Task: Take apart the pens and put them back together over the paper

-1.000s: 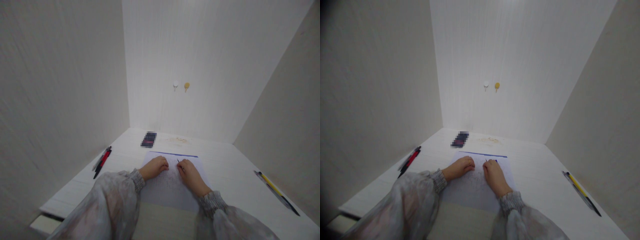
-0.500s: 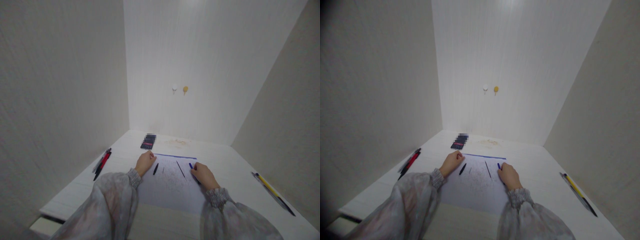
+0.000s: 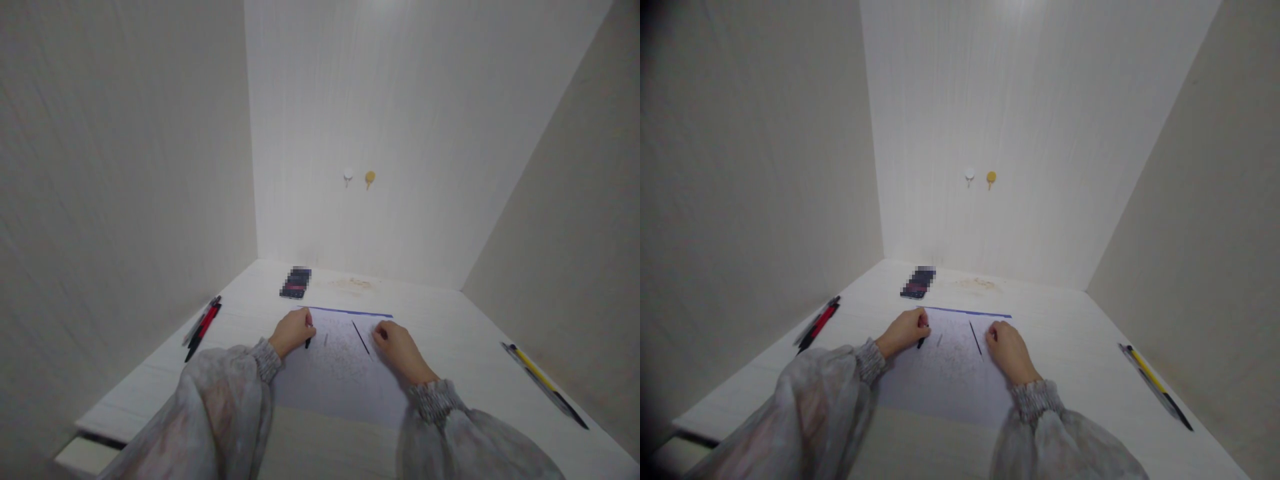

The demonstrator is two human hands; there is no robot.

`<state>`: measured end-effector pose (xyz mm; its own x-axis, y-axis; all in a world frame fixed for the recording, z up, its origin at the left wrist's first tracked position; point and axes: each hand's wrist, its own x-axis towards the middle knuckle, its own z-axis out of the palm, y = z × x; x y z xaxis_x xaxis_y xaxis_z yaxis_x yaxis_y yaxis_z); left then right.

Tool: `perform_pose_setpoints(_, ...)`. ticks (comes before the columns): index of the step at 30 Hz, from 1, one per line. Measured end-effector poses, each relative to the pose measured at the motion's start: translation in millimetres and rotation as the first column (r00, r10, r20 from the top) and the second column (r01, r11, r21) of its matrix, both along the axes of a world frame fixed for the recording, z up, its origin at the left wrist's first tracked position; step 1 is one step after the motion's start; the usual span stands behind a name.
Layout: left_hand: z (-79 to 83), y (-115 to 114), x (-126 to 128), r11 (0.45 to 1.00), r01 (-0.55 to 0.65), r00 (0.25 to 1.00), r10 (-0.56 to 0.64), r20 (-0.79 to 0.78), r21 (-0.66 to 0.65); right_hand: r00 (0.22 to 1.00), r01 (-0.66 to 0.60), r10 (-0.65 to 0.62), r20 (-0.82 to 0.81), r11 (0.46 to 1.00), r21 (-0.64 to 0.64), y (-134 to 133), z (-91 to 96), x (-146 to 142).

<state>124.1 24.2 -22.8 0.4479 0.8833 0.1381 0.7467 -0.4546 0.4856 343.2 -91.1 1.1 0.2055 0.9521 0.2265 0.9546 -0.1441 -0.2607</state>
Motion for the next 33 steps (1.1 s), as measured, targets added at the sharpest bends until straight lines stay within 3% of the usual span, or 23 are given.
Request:
perform_pose_setpoints(4,2.3,-1,0,1.000,0.008,1.000,-0.007,-0.009,0.012,0.999,-0.035,0.033,-0.021,0.994,-0.103,-2,-3.4,-19)
perform_pose_setpoints(10,2.4,-2,0,1.000,-0.005,1.000,0.006,-0.026,0.008,0.977,0.021,0.021,0.212,0.981,-0.193,-6,1.3,-34)
perform_pose_setpoints(14,2.5,-2,1,1.000,-0.008,1.000,0.008,-0.028,0.005,0.966,0.067,0.001,0.257,0.964,-0.257,-9,5.8,-39)
perform_pose_setpoints(18,4.2,-3,1,1.000,-0.014,0.999,0.014,-0.031,-0.002,0.980,0.063,-0.013,0.200,0.968,-0.245,-9,6.3,-40)
perform_pose_setpoints(24,3.2,-4,1,1.000,-0.008,0.999,0.008,-0.033,0.015,0.982,-0.120,0.086,-0.168,0.972,-0.202,0,-4.6,-42)
perform_pose_setpoints(33,2.1,-4,1,0.999,0.016,0.999,-0.014,-0.051,0.045,0.997,-0.070,0.065,-0.028,0.968,-0.243,-5,-9.4,-50)
